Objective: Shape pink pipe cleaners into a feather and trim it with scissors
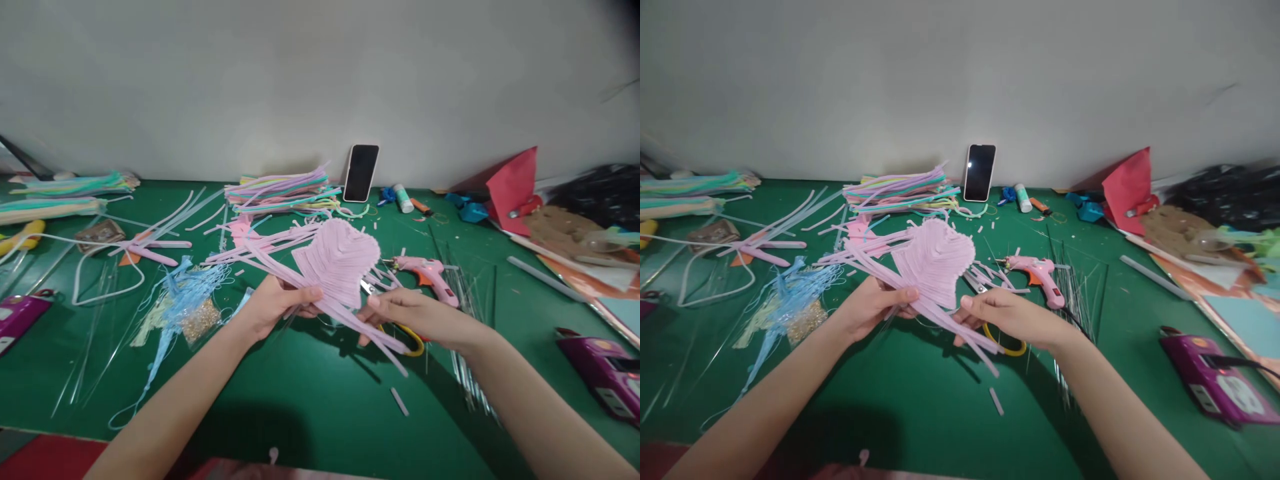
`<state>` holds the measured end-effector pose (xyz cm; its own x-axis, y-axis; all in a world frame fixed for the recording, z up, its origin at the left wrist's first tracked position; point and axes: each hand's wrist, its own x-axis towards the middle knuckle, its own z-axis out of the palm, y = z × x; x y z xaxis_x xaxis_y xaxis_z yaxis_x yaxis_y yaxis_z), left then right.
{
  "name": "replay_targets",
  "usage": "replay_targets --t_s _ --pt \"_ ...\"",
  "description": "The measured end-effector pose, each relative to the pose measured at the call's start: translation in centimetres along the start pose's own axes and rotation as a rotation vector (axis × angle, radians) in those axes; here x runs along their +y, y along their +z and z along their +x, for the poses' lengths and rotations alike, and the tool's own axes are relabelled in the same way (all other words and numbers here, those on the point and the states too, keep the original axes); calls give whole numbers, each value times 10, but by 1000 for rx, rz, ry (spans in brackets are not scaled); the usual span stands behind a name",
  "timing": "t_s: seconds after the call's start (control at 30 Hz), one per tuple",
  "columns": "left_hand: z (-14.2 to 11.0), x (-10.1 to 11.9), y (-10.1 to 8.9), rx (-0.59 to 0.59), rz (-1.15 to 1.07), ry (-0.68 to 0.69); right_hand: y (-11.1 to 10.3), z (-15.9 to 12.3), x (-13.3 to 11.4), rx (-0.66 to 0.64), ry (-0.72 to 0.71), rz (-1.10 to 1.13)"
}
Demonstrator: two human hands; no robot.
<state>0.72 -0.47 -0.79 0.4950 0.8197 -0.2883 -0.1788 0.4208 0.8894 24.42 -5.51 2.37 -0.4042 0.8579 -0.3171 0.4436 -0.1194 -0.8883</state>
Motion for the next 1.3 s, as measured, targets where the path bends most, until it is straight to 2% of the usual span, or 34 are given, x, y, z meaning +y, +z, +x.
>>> replay_targets --t_s 0.1,0.2,0.37,0.43,0.57,0.63,0.7,0.77,0.97,1.1,1.2,1.3 --pt "-1 2 -4 -54 19 -14 6 6 4 -212 80 276" --pt "-1 3 -6 -43 39 -68 11 13 12 -192 123 367" --pt "-1 5 -6 -2 67 -69 23 14 17 -30 128 352" --pt "-1 5 -5 4 60 -29 32 12 17 103 113 254" --pt "0 3 -5 38 52 39 53 4 16 504 16 -66" --pt "1 2 -5 56 46 47 61 1 16 589 -28 -164" --pt "0 2 -5 76 54 40 63 0 17 614 -40 -191" --pt "0 2 -6 94 72 37 61 0 17 583 -27 -153" --pt "-2 4 -6 100 117 58 48 3 16 231 108 144" --pt "-4 6 -4 80 132 38 49 4 18 82 168 318" --pt "-5 8 -3 67 146 20 51 4 16 28 174 345" --pt "-5 9 -3 56 142 12 53 1 8 145 65 118"
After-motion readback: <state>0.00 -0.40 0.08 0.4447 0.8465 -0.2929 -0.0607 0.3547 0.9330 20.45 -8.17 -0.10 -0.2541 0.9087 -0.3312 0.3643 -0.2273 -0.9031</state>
